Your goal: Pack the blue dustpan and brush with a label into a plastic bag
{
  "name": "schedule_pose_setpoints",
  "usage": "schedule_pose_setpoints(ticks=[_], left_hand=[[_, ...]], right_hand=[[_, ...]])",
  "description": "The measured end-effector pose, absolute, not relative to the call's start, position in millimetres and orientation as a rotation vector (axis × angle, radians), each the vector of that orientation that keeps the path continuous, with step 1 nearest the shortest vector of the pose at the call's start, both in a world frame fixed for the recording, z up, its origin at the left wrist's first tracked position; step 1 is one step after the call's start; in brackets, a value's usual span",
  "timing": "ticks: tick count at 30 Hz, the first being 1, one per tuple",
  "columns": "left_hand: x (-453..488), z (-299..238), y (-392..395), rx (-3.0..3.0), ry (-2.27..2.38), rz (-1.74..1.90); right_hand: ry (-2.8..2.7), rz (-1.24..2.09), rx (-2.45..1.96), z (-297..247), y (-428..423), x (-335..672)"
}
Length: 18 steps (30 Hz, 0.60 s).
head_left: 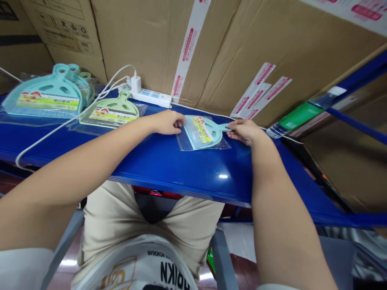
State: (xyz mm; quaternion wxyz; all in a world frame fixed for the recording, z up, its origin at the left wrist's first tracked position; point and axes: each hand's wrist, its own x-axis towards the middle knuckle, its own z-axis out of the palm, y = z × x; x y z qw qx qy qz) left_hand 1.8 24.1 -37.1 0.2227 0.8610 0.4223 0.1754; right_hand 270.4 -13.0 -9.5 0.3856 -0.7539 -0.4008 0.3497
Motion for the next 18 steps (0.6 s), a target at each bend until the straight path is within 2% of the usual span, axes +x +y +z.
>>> schedule_pose_setpoints(ticks=[6, 12, 15, 18], left_hand=[[9, -35, 10, 2.048, 0.908, 0.529], [18, -32, -1, 1.803, 0.656, 0.376], [15, -30, 6, 1.799, 0.727, 0.541], [7, -24, 15, 1.821, 0.882, 0.774]], right_hand=[[-0.847, 0.700, -1.849, -14, -6, 268], [-1.196, 0.522, -2.041, -19, -2, 265], [-1.289, 0.372, -2.093, -22, 0, 259], [-1.303, 0.383, -2.075, -25, 1, 253]])
